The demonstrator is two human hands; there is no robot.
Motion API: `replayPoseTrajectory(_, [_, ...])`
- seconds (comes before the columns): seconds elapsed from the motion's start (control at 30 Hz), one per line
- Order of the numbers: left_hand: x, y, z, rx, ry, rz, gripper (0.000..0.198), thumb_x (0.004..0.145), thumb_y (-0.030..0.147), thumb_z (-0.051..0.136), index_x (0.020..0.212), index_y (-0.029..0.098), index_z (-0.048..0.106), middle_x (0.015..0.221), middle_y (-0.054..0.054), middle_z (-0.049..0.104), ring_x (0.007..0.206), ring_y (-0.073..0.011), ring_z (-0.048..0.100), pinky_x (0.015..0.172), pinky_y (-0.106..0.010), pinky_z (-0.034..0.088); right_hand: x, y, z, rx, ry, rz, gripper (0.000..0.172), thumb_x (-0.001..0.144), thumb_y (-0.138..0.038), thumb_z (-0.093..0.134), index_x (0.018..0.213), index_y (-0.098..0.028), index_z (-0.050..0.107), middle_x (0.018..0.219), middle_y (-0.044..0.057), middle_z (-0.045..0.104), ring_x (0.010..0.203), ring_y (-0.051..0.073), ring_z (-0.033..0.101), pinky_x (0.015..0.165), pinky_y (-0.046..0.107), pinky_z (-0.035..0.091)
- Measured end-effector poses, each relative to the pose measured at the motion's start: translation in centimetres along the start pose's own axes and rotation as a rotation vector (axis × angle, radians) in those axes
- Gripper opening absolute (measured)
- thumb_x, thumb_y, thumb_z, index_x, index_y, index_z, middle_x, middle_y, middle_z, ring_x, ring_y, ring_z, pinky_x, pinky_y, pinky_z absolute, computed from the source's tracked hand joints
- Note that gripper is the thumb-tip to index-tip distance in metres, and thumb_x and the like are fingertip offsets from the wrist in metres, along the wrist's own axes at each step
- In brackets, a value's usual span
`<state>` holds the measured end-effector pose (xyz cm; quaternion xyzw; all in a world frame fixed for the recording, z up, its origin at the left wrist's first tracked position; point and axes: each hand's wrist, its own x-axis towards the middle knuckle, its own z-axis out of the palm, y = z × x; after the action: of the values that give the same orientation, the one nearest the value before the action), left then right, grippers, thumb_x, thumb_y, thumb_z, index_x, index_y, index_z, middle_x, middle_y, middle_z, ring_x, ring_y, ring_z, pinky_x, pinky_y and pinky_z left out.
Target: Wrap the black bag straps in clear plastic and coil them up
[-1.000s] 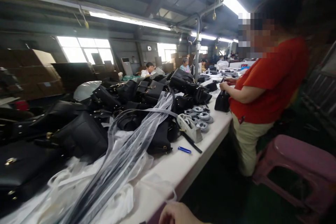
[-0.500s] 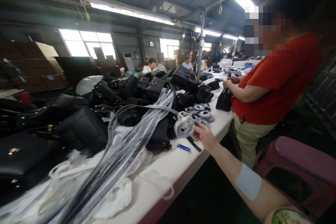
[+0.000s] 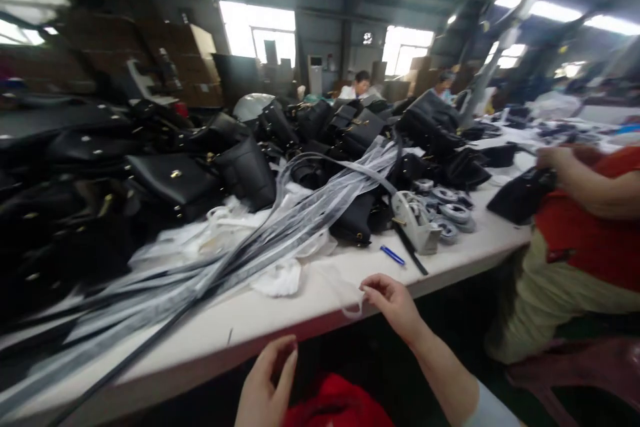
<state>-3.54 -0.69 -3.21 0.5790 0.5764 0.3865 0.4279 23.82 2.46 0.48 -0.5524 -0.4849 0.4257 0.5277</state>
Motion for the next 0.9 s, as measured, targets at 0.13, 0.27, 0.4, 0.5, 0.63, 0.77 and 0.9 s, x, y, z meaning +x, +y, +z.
replayPoseTrajectory(0.13, [2.8, -0.8, -5.0, 0.521, 0.403, 0.302, 0.038, 0.087, 0.04, 0.051, 0.111, 0.014, 0.063, 0.119, -0.018, 0.064, 0.114, -0.034, 0.057, 0.103, -0.054, 0.043, -0.3, 0.3, -0.4, -0.034, -0.073, 0.087, 0.037, 0.073, -0.052, 0.072, 0.081, -0.016, 0.069, 0.077, 0.005, 0.068, 0.071, 0.018, 0.062, 0.069, 0.03, 0.051])
replayPoseTrajectory(0.27, [5.9, -0.5, -8.5, 0.817, 0.471, 0.311, 0.035, 0.091, 0.026, 0.042, 0.117, 0.009, 0.058, 0.123, -0.019, 0.061, 0.117, -0.0315, 0.053, 0.105, -0.046, 0.04, -0.8, 0.2, 0.2, -0.075, -0.139, 0.108, 0.038, 0.074, -0.054, 0.071, 0.082, -0.017, 0.068, 0.074, 0.005, 0.068, 0.069, 0.018, 0.061, 0.068, 0.032, 0.051])
replayPoseTrajectory(0.4, [8.8, -0.2, -10.2, 0.93, 0.507, 0.185, 0.038, 0.09, 0.024, 0.044, 0.124, 0.008, 0.053, 0.13, -0.019, 0.057, 0.122, -0.031, 0.049, 0.106, -0.043, 0.037, -1.5, -0.2, 0.9, -0.125, -0.185, 0.101, 0.038, 0.076, -0.055, 0.069, 0.083, -0.017, 0.069, 0.077, 0.006, 0.069, 0.069, 0.02, 0.061, 0.069, 0.034, 0.05])
replayPoseTrajectory(0.5, [10.4, -0.1, -11.8, 1.007, 0.478, 0.038, 0.039, 0.086, 0.02, 0.046, 0.121, 0.005, 0.055, 0.119, -0.021, 0.061, 0.114, -0.0341, 0.053, 0.099, -0.045, 0.04, -1.9, -0.2, 0.9, -0.164, -0.207, 0.095, 0.039, 0.078, -0.055, 0.066, 0.084, -0.017, 0.069, 0.077, 0.006, 0.068, 0.069, 0.02, 0.061, 0.068, 0.033, 0.049])
replayPoseTrajectory(0.63, [11.1, 0.6, -13.7, 1.026, 0.442, 0.009, 0.028, 0.086, 0.016, 0.039, 0.091, 0.01, 0.066, 0.092, -0.019, 0.065, 0.096, -0.0342, 0.059, 0.087, -0.046, 0.045, -2.3, -0.1, 0.6, -0.21, -0.201, 0.077, 0.039, 0.078, -0.056, 0.066, 0.083, -0.018, 0.069, 0.076, 0.006, 0.068, 0.069, 0.02, 0.06, 0.067, 0.032, 0.048])
replayPoseTrajectory(0.77, [8.4, 3.3, -13.1, 0.742, 0.488, 0.106, 0.031, 0.085, 0.017, 0.037, 0.105, 0.013, 0.06, 0.095, -0.014, 0.065, 0.09, -0.0274, 0.062, 0.083, -0.039, 0.047, -2.1, -0.4, 0.9, -0.194, -0.193, 0.072, 0.039, 0.078, -0.057, 0.067, 0.08, -0.018, 0.069, 0.072, 0.005, 0.066, 0.068, 0.019, 0.06, 0.067, 0.032, 0.049])
replayPoseTrajectory(0.9, [1.9, 6.7, -11.4, 0.23, 0.128, 0.186, 0.02, 0.087, 0.032, 0.043, 0.089, 0.021, 0.059, 0.068, -0.001, 0.061, 0.065, -0.0189, 0.058, 0.065, -0.029, 0.048, -1.1, -1.6, 2.8, -0.059, -0.234, 0.119, 0.048, 0.076, -0.062, 0.066, 0.089, -0.017, 0.068, 0.085, 0.009, 0.07, 0.077, 0.021, 0.065, 0.074, 0.034, 0.051])
